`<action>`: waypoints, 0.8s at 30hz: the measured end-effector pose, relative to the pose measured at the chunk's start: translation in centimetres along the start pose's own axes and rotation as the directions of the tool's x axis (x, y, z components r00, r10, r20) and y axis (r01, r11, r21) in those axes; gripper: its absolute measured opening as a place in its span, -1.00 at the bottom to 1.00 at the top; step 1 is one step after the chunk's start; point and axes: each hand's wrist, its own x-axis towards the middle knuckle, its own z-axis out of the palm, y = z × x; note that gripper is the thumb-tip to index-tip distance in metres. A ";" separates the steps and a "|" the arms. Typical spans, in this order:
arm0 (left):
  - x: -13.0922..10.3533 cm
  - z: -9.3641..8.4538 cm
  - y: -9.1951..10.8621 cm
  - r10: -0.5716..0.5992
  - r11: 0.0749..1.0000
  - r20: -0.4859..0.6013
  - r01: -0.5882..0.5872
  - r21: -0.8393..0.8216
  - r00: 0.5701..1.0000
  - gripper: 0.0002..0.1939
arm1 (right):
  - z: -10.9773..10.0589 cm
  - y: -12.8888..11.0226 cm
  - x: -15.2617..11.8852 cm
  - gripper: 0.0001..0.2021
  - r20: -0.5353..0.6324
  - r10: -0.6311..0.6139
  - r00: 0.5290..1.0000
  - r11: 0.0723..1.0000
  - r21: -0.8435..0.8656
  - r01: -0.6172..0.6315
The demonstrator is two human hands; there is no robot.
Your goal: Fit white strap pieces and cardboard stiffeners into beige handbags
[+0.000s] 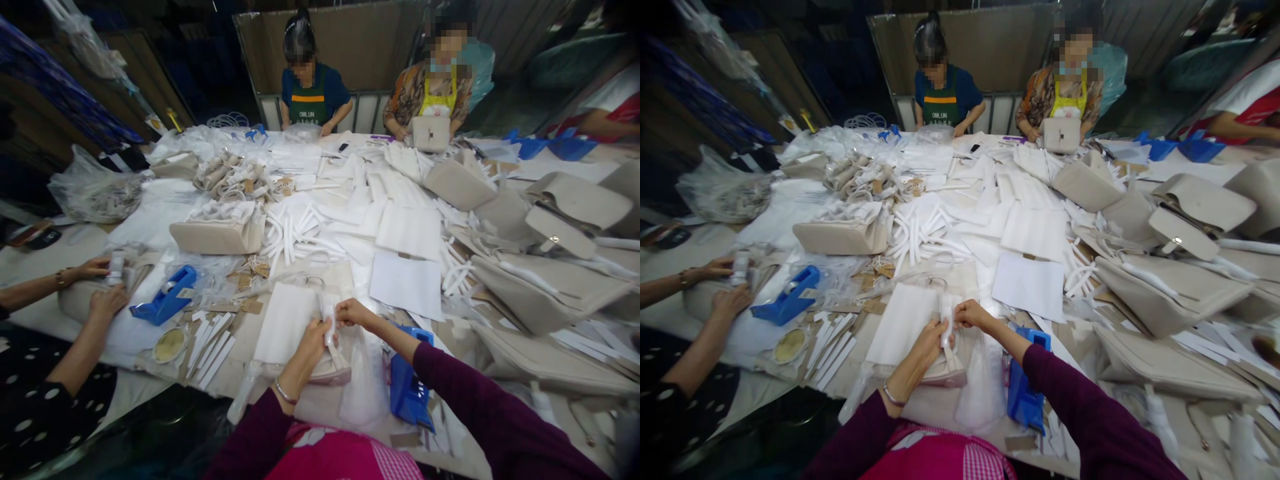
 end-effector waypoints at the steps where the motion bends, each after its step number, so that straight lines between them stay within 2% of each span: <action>1: -0.1 0.0 0.0 0.001 1.000 -0.002 -0.001 -0.005 1.000 -0.62 | -0.3 -0.2 -0.4 -0.90 0.001 -0.023 1.000 1.000 -0.020 0.023; 3: -0.2 0.1 0.1 0.004 1.000 -0.005 -0.004 -0.006 1.000 -0.63 | -0.9 -0.5 -1.7 -0.75 0.011 -0.119 0.993 0.989 -0.088 0.120; 5: -0.3 0.1 0.1 0.007 1.000 -0.009 -0.007 -0.002 1.000 -0.66 | -1.5 -0.8 -3.2 -0.64 0.044 -0.253 0.966 0.949 -0.181 0.257; 7: -0.4 0.1 0.1 0.010 1.000 -0.012 -0.010 0.000 1.000 -0.67 | -1.7 -1.0 -4.4 -0.62 0.081 -0.353 0.932 0.892 -0.273 0.361; 9: -0.4 0.2 0.1 0.015 1.000 -0.017 -0.015 -0.006 1.000 -0.69 | -1.4 -1.4 -4.9 -0.69 0.060 -0.411 0.910 0.830 -0.388 0.400; 11: -0.4 0.2 0.1 0.020 1.000 -0.021 -0.021 -0.001 1.000 -0.71 | -0.9 -2.0 -4.5 -0.81 0.031 -0.479 0.877 0.746 -0.513 0.425; 13: -0.3 0.2 0.1 0.030 0.999 -0.025 -0.030 0.011 0.999 -0.74 | -0.2 -2.8 -3.6 -0.87 0.042 -0.566 0.823 0.636 -0.613 0.469; 15: -0.1 0.2 0.0 0.044 0.999 -0.039 -0.043 0.025 0.998 -0.78 | 0.5 -3.6 -2.4 -0.84 0.113 -0.632 0.766 0.523 -0.668 0.529; 17: 0.1 0.1 -0.1 0.060 0.998 -0.063 -0.058 0.036 0.996 -0.80 | 1.1 -4.2 -1.1 -0.82 0.211 -0.646 0.734 0.433 -0.691 0.579; 18: 0.2 0.1 -0.1 0.067 0.997 -0.077 -0.064 0.041 0.995 -0.80 | 1.3 -4.4 -0.5 -0.82 0.259 -0.632 0.730 0.404 -0.694 0.596; 20: 0.4 0.0 -0.1 0.080 0.996 -0.100 -0.076 0.047 0.992 -0.80 | 1.7 -4.6 0.6 -0.83 0.322 -0.576 0.752 0.381 -0.707 0.595; 24: 0.4 -0.1 -0.1 0.099 0.994 -0.102 -0.095 0.045 0.990 -0.81 | 2.0 -5.1 1.7 -0.86 0.325 -0.451 0.831 0.370 -0.779 0.506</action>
